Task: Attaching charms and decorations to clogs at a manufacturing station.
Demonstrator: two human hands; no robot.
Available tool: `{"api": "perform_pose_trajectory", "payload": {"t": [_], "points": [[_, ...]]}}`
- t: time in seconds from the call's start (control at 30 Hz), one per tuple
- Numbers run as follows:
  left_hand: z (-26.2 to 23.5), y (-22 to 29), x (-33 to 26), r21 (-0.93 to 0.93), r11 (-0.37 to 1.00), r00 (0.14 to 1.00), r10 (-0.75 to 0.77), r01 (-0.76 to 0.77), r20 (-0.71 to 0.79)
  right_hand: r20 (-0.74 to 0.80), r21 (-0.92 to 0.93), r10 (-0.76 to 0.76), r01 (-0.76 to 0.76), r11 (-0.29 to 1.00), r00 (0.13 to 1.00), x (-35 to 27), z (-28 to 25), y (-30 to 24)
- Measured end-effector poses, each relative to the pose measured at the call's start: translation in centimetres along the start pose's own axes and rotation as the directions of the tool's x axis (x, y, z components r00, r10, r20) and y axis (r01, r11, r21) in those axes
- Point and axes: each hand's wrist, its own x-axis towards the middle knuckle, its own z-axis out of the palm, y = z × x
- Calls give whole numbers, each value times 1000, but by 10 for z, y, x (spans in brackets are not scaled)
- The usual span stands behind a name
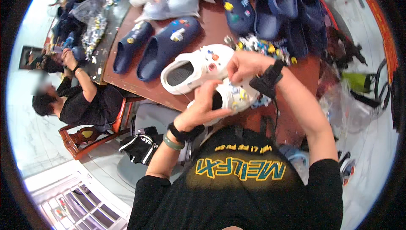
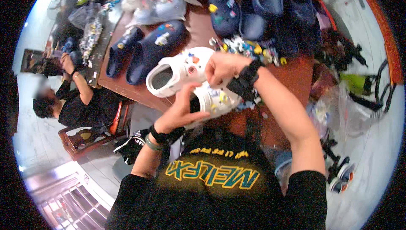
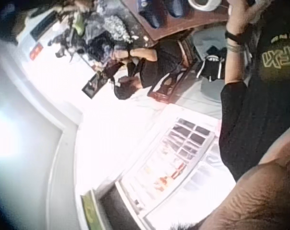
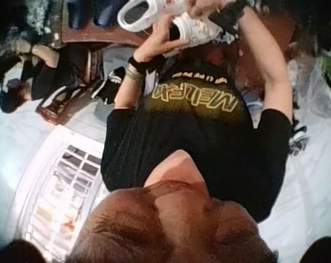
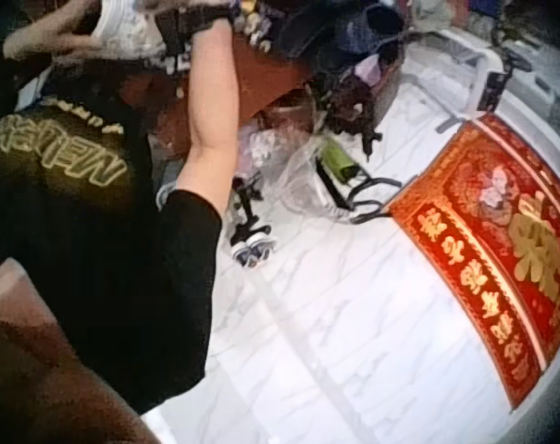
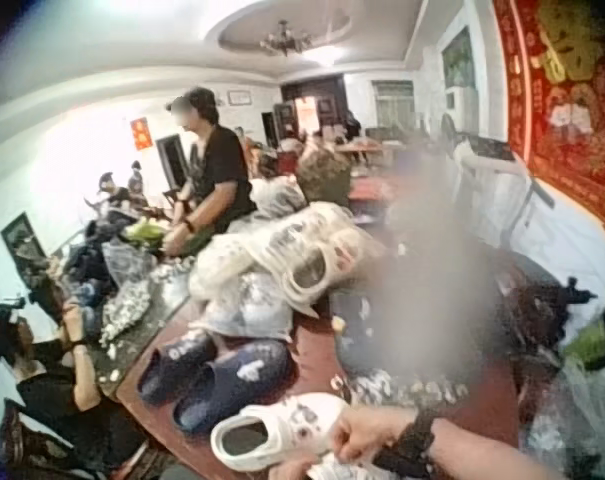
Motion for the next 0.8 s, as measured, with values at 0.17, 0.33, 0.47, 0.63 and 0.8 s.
{"api": "perform_pose_trajectory", "payload": {"t": [0.17,0.33,0.47,0.63,0.8], "points": [[26,-24,2,18,985,983,170,-170,-68,13,-296,144,-134,946,989,6,2,-2],[41,-31,-15,89,988,991,129,-126,-30,19,-425,-31,36,904,999,9,24,7],[44,-32,-9,80,987,988,146,-141,-58,-9,-739,-71,41,672,997,24,33,0],[34,-30,0,59,990,990,133,-131,-37,-123,-649,-127,17,761,984,17,30,17],[33,-14,-7,-4,994,987,107,-108,-117,-265,-374,-283,172,911,922,-24,29,17]]}}
